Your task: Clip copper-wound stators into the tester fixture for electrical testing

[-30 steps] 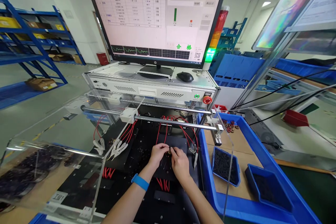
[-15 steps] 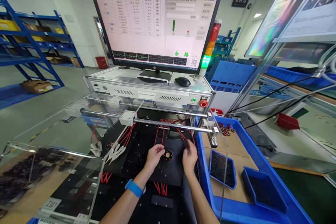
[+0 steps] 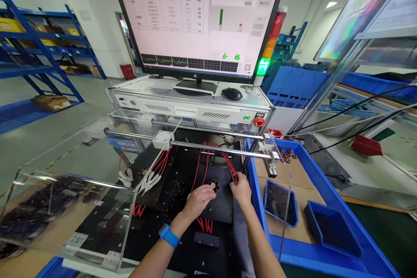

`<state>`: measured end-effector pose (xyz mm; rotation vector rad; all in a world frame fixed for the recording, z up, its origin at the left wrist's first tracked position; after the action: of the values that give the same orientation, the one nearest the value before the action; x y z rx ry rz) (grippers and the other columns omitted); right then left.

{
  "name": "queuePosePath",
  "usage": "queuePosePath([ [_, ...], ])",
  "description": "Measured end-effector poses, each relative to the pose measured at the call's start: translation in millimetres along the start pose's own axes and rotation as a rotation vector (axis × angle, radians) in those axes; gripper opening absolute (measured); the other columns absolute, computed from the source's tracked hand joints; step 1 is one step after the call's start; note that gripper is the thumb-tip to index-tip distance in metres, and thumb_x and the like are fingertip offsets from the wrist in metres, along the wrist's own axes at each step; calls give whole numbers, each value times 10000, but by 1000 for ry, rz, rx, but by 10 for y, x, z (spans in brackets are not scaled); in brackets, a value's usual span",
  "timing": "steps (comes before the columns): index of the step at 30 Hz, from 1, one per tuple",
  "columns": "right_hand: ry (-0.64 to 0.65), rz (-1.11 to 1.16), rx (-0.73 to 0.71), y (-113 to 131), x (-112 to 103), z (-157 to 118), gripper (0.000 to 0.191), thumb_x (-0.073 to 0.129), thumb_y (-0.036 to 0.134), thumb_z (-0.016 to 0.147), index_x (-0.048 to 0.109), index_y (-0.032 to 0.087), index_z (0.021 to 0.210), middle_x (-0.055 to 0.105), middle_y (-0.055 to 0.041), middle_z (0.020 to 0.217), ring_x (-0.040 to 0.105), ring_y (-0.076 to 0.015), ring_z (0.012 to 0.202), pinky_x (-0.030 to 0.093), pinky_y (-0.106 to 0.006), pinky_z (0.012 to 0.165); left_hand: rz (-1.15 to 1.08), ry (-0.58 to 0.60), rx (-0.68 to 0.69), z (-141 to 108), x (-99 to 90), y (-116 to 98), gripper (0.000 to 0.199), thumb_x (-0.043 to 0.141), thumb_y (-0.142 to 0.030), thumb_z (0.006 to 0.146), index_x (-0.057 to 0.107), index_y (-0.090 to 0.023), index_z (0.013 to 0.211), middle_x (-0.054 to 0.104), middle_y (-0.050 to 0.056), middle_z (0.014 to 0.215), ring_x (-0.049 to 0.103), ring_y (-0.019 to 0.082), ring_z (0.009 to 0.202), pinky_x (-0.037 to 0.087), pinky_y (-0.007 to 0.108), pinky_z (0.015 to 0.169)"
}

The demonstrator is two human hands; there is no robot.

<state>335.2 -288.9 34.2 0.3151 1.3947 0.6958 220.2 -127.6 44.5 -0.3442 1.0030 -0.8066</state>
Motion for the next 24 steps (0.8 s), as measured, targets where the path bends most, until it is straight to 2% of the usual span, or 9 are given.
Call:
queuePosePath([
  [2,65,-67,1,100,-13,-210,314,475,156,686,485,192,998,551,-69,930,575,-230,801,410,-301,598,-14,-16,-24,25,49,-52,195,489,-203,844,681,-218,872,680,36,844,586,142,888,505,286,825],
  [4,70,-126,-11,122,15,-431,334,481,195,732,448,165,1063,547,-108,980,582,-244,831,413,-307,595,-13,-32,-59,43,85,-100,190,494,-223,843,683,-207,859,672,44,838,586,145,861,502,285,808],
  [8,154,-233,34,6,33,-658,305,438,322,819,461,129,1054,576,-152,923,595,-267,715,378,-326,537,10,-23,-108,59,129,-152,183,503,-241,839,681,-198,856,651,49,809,576,155,827,490,296,779],
  [10,211,-160,72,-37,-21,-588,319,467,392,809,494,143,1006,602,-125,819,589,-261,669,369,-324,540,27,0,-126,61,141,-156,184,503,-245,840,680,-201,859,640,48,795,566,158,817,480,301,767],
  [11,221,-48,88,-35,-56,-514,332,491,436,792,513,155,967,606,-101,771,585,-251,672,376,-320,559,35,9,-133,62,143,-157,185,501,-246,841,679,-202,859,635,46,788,562,158,809,475,302,761],
  [14,189,452,167,43,-128,-252,393,542,553,720,547,181,846,598,-38,706,560,-198,664,397,-296,598,52,32,-143,65,148,-162,190,493,-241,845,678,-197,853,621,41,769,549,155,792,462,297,751],
  [16,151,690,235,116,-117,-127,421,570,582,674,553,178,792,588,-18,673,531,-170,609,394,-277,566,57,48,-142,68,152,-170,199,484,-238,849,679,-198,847,609,35,748,538,152,780,458,291,740],
  [19,88,793,285,188,-46,-54,420,617,575,622,550,173,728,558,3,592,492,-151,542,374,-260,509,63,56,-142,71,154,-175,210,475,-244,853,682,-207,846,605,33,748,535,154,780,454,288,727],
  [24,10,781,272,212,32,-56,403,626,557,619,549,171,706,541,17,573,490,-140,542,378,-249,503,53,48,-134,68,154,-163,220,469,-250,856,683,-205,840,606,35,752,534,154,781,447,283,723],
])
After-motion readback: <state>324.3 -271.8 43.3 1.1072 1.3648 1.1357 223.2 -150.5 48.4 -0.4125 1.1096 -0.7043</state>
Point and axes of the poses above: each hand's wrist, its own z-axis towards the middle knuckle, its own x-axis out of the palm, y = z × x, the point moved 3 cm from there along z, towards the middle knuckle
